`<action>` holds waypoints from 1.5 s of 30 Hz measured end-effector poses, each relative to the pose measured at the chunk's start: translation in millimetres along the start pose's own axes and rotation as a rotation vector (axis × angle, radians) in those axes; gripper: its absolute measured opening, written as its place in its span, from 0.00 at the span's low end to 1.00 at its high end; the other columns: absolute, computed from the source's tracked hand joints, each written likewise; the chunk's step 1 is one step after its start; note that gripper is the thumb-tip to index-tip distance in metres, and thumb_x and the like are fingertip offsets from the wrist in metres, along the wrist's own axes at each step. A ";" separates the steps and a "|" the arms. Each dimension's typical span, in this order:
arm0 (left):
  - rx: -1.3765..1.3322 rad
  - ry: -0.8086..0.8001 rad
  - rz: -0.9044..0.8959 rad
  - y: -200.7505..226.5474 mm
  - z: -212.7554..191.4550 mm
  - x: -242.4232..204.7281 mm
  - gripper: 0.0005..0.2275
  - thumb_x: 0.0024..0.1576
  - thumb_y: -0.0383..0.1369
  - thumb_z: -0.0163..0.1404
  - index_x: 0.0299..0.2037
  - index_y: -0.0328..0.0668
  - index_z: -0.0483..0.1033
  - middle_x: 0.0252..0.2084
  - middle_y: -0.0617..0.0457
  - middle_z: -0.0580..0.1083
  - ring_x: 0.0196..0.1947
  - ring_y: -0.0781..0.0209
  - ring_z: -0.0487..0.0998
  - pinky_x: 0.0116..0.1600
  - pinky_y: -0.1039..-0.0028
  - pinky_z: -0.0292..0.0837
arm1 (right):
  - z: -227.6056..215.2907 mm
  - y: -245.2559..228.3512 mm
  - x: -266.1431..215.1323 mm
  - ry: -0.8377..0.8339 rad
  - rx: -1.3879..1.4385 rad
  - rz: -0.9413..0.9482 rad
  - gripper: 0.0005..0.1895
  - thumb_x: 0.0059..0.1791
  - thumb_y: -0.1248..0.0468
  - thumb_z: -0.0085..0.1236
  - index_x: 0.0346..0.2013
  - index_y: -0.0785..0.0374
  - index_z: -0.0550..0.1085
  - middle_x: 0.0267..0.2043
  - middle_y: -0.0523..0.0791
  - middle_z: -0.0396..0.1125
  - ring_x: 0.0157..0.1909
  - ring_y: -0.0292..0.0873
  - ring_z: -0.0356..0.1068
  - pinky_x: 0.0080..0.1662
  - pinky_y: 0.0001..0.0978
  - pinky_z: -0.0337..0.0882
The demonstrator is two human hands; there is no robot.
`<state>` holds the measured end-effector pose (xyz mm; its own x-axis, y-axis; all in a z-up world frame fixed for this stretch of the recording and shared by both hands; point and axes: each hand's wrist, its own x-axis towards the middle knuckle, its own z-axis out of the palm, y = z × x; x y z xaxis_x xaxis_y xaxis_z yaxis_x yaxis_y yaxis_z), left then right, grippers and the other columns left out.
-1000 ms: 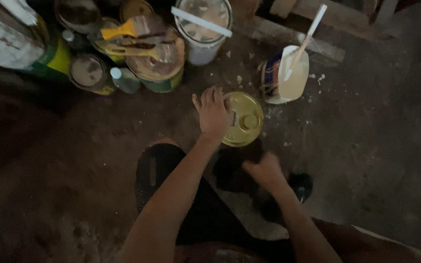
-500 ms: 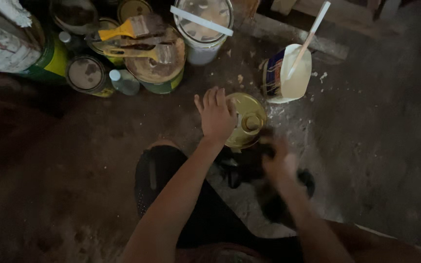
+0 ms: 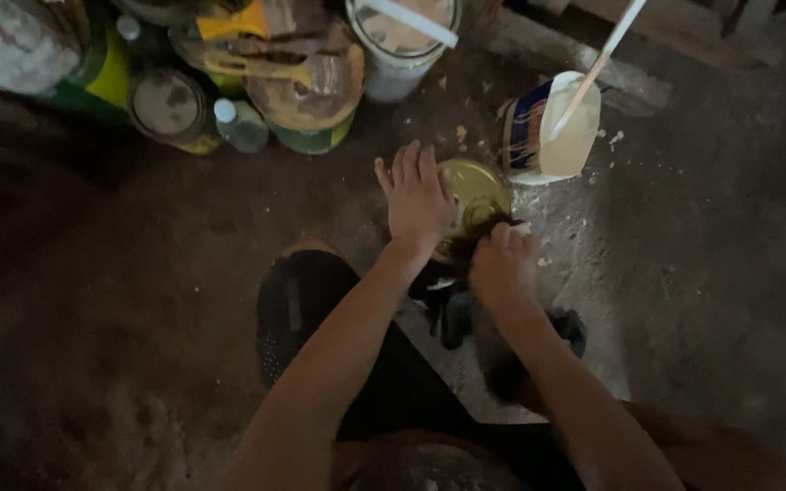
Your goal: The person uses a flat-headed tool to pry open the lid of a metal paint can, stirs the paint with a brush, and wipes the tool clean with a cloth.
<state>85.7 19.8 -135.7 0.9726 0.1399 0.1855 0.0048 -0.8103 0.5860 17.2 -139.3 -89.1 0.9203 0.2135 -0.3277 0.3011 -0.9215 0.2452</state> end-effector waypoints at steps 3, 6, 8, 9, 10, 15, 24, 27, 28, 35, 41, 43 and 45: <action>-0.024 0.006 0.017 -1.1 2.5 0.1 0.18 0.68 0.37 0.42 0.64 0.33 0.64 0.67 0.36 0.63 0.70 0.37 0.60 0.74 0.34 0.40 | -26.6 -16.8 8.8 -0.131 -0.098 -0.122 0.09 0.48 0.60 0.55 0.37 0.60 0.80 0.46 0.51 0.69 0.53 0.55 0.68 0.54 0.48 0.65; -0.098 -0.007 -0.035 -1.3 2.2 5.3 0.17 0.66 0.35 0.41 0.62 0.36 0.66 0.66 0.40 0.65 0.70 0.41 0.61 0.74 0.35 0.40 | -46.5 -18.2 16.6 -0.056 0.156 -0.236 0.10 0.45 0.58 0.59 0.37 0.56 0.81 0.47 0.49 0.69 0.55 0.57 0.64 0.55 0.51 0.63; -0.212 -0.001 -0.126 -4.4 0.8 5.4 0.16 0.69 0.34 0.40 0.64 0.36 0.65 0.65 0.40 0.65 0.69 0.41 0.62 0.74 0.36 0.41 | -45.1 -16.1 10.2 0.192 0.294 -0.259 0.17 0.40 0.57 0.62 0.42 0.56 0.80 0.50 0.50 0.68 0.58 0.58 0.63 0.56 0.54 0.61; -0.267 0.000 -0.168 -5.9 0.3 6.9 0.15 0.70 0.33 0.39 0.64 0.36 0.65 0.65 0.40 0.65 0.69 0.40 0.62 0.75 0.37 0.42 | -41.3 -12.5 5.1 0.369 0.275 -0.250 0.23 0.38 0.57 0.63 0.46 0.59 0.79 0.51 0.52 0.68 0.59 0.58 0.63 0.56 0.56 0.61; -0.237 0.031 -0.106 -6.6 0.0 3.5 0.15 0.70 0.33 0.39 0.64 0.37 0.65 0.65 0.41 0.65 0.69 0.41 0.62 0.75 0.37 0.42 | -35.0 -7.9 -5.7 0.531 0.259 -0.240 0.29 0.36 0.56 0.64 0.51 0.62 0.78 0.53 0.54 0.68 0.60 0.58 0.63 0.56 0.57 0.60; -0.172 0.055 -0.007 -1.1 0.6 -1.2 0.14 0.68 0.31 0.41 0.63 0.37 0.65 0.64 0.41 0.66 0.69 0.43 0.63 0.75 0.36 0.42 | -19.2 33.1 -42.6 0.204 0.486 0.251 0.25 0.41 0.59 0.66 0.52 0.60 0.74 0.52 0.51 0.69 0.61 0.56 0.65 0.66 0.56 0.59; -0.207 0.104 -0.132 0.7 2.9 5.7 0.15 0.66 0.31 0.46 0.61 0.38 0.66 0.62 0.39 0.67 0.64 0.40 0.66 0.71 0.36 0.48 | -29.9 -15.2 -12.4 0.373 0.674 -0.118 0.27 0.44 0.73 0.65 0.59 0.65 0.75 0.52 0.63 0.67 0.54 0.64 0.63 0.51 0.55 0.68; -0.071 0.118 -0.036 -2.4 4.5 -6.4 0.13 0.69 0.33 0.46 0.62 0.41 0.66 0.62 0.43 0.68 0.66 0.45 0.67 0.73 0.38 0.51 | -21.3 -16.7 -52.3 0.634 0.628 -0.307 0.24 0.46 0.74 0.62 0.57 0.66 0.71 0.56 0.58 0.70 0.64 0.61 0.64 0.59 0.57 0.69; -0.079 0.117 -0.032 -2.3 5.1 -1.9 0.14 0.68 0.33 0.46 0.62 0.40 0.66 0.62 0.43 0.68 0.66 0.45 0.66 0.74 0.37 0.49 | -21.8 -8.2 -57.5 0.617 0.771 -0.226 0.22 0.46 0.74 0.60 0.55 0.63 0.72 0.55 0.56 0.70 0.62 0.59 0.66 0.60 0.54 0.70; -0.132 -0.010 -0.084 3.6 -7.5 0.9 0.16 0.66 0.33 0.46 0.62 0.36 0.64 0.62 0.41 0.66 0.67 0.42 0.63 0.74 0.38 0.44 | -38.0 47.4 -6.9 0.489 0.967 -0.004 0.33 0.40 0.71 0.63 0.60 0.58 0.69 0.53 0.54 0.71 0.56 0.58 0.71 0.56 0.50 0.73; -0.116 0.012 -0.085 0.1 -3.8 -6.7 0.18 0.66 0.32 0.45 0.65 0.34 0.64 0.64 0.39 0.65 0.69 0.40 0.62 0.75 0.39 0.44 | -8.6 43.2 5.9 0.170 0.710 0.098 0.43 0.34 0.70 0.71 0.63 0.56 0.68 0.54 0.62 0.65 0.55 0.66 0.66 0.49 0.52 0.72; -0.103 0.050 -0.046 3.2 -1.1 -2.5 0.17 0.66 0.33 0.46 0.64 0.36 0.65 0.65 0.40 0.66 0.69 0.41 0.63 0.76 0.38 0.44 | 5.9 43.6 -15.9 0.240 0.737 0.116 0.43 0.35 0.69 0.70 0.65 0.56 0.67 0.55 0.62 0.66 0.56 0.65 0.67 0.49 0.52 0.73; -0.081 0.082 0.006 5.0 -4.8 7.5 0.17 0.65 0.33 0.47 0.63 0.39 0.66 0.65 0.41 0.67 0.69 0.43 0.64 0.75 0.38 0.45 | 22.5 38.1 -46.3 0.402 0.783 0.101 0.35 0.43 0.66 0.66 0.65 0.52 0.69 0.54 0.56 0.71 0.57 0.58 0.71 0.53 0.50 0.75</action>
<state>91.9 19.5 -127.6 0.9502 0.1841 0.2513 -0.0230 -0.7631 0.6459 -19.5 -191.5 -85.1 0.9958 0.0813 0.0431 0.0920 -0.8681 -0.4877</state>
